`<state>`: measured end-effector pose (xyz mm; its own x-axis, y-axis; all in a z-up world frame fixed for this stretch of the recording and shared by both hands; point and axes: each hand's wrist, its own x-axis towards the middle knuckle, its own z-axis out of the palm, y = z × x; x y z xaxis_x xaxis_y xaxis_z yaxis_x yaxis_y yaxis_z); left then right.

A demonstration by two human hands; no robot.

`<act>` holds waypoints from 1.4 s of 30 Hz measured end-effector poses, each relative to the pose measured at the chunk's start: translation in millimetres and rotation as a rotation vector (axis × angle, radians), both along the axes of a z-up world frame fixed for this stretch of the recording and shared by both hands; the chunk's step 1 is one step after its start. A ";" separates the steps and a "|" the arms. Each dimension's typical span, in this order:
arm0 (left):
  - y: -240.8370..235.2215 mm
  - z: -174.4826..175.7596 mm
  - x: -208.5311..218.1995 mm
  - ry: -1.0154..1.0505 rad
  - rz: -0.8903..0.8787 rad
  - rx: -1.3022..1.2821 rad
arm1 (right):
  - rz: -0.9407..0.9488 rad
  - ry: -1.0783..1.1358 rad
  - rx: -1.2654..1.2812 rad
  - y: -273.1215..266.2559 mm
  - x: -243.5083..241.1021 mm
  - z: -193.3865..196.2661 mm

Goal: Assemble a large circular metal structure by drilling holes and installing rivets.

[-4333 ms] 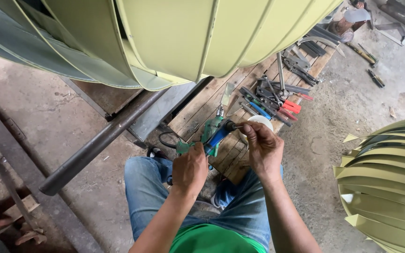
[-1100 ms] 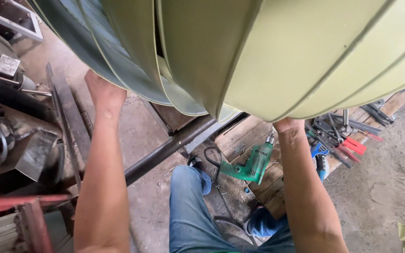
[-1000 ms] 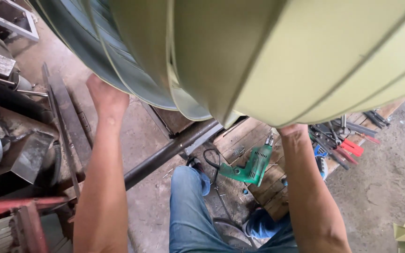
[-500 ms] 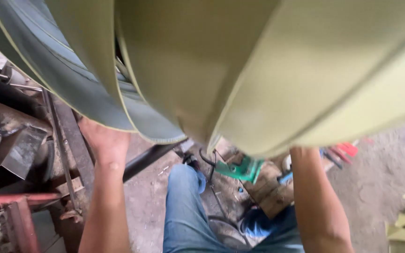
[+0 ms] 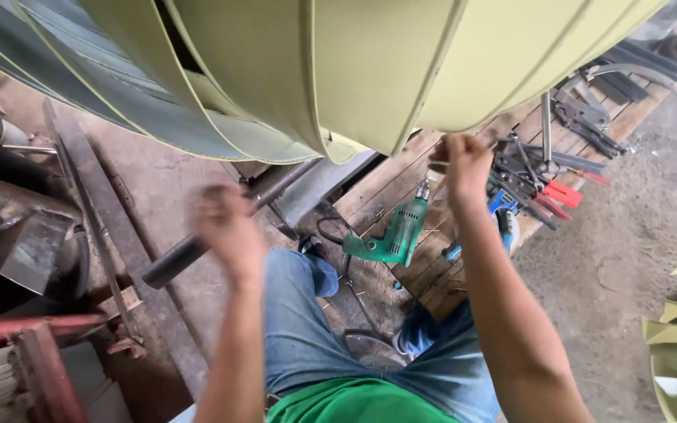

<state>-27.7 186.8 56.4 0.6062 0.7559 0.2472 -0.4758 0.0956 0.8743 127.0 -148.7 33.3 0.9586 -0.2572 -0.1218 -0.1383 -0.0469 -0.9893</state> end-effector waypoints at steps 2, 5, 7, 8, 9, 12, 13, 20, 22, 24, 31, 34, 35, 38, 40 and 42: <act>-59.4 -23.1 13.4 0.241 -0.259 0.078 | 0.086 -0.172 -0.087 25.8 -30.0 11.2; -117.0 -23.3 38.0 0.441 -0.560 -0.060 | 0.187 -0.497 -0.333 57.4 -61.6 46.1; -132.2 -21.2 63.1 0.398 -0.604 -0.258 | 0.185 -0.655 -0.480 72.8 -65.2 64.2; -135.8 -27.2 75.5 0.296 -0.640 -0.386 | 0.183 -0.614 -0.522 76.9 -63.1 66.3; -139.7 -33.2 88.5 0.192 -0.673 -0.513 | 0.182 -0.572 -0.563 80.8 -60.4 68.4; -140.4 -46.7 105.7 0.039 -0.683 -0.606 | 0.167 -0.622 -0.518 85.2 -52.4 69.3; -137.3 -46.2 108.0 0.041 -0.687 -0.604 | 0.162 -0.622 -0.517 84.5 -46.4 61.8; -126.0 -55.1 113.7 0.126 -0.660 -0.443 | 0.163 -0.601 -0.281 89.5 -35.5 45.2; -125.3 -57.6 114.2 0.081 -0.674 -0.432 | 0.136 -0.581 -0.220 90.9 -34.9 44.3; -126.0 -67.4 116.2 0.027 -0.657 -0.430 | 0.084 -0.663 -0.573 87.0 -33.9 40.5; -129.1 -55.6 118.5 0.035 -0.467 -0.295 | 0.056 -0.645 -0.579 86.3 -30.7 19.5; -129.8 -58.9 121.5 0.060 -0.420 -0.307 | 0.078 -0.746 -0.560 82.2 -50.5 33.3; -129.3 -61.5 120.7 0.086 -0.415 -0.277 | 0.036 -0.600 -0.517 79.2 -66.8 39.0; -126.8 -50.2 116.8 0.091 -0.402 -0.260 | 0.028 0.012 -0.334 67.1 -121.6 -14.0; -127.1 -43.7 117.5 0.069 -0.405 -0.273 | 0.055 0.473 -0.185 59.9 -154.5 -85.6; -124.8 -47.6 115.4 0.123 -0.405 -0.318 | -0.158 0.823 0.487 59.4 -187.9 -172.1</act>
